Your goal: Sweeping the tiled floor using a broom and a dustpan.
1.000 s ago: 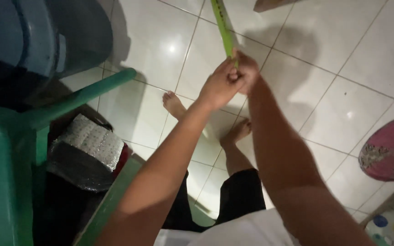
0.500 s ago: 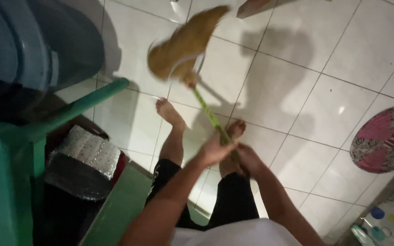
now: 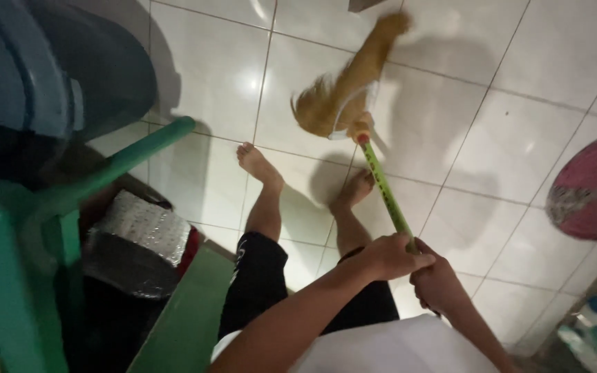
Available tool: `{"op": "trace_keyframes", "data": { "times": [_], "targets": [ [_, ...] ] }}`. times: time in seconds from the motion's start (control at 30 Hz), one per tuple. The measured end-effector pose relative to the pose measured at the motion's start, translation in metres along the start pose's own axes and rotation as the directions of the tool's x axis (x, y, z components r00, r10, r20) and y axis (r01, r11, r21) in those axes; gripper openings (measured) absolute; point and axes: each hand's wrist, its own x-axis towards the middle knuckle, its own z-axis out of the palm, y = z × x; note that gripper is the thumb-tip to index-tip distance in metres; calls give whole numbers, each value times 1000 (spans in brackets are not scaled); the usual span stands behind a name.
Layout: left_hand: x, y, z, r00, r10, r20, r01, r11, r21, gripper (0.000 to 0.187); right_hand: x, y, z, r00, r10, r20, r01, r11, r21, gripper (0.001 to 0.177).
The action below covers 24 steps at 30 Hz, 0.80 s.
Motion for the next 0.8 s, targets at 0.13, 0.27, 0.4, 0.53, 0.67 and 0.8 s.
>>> {"op": "trace_keyframes", "data": {
  "times": [0.13,0.27,0.4,0.53,0.67,0.8],
  "targets": [
    [-40,-22,0,990,128,-58,-133,986,-98,63,-24,3,6,998,-64,26,67,980,-185,56],
    [-50,-51,1,970,63,-234,-110,975,-194,47,-14,-6,20,964,-113,240,125,992,-35,45],
    [16,-94,10,942,-63,-329,-23,968,-251,46,49,2,16,932,-117,342,114,993,29,46],
    [122,-113,49,953,114,-281,-190,946,-261,47,104,52,-22,969,-96,226,46,975,217,53],
    [149,-12,91,976,183,-117,-208,940,-270,61,96,88,-105,998,-54,29,47,978,205,49],
    [155,63,114,998,57,21,-53,982,-182,68,51,82,-154,993,-61,-98,79,977,199,61]
  ]
}}
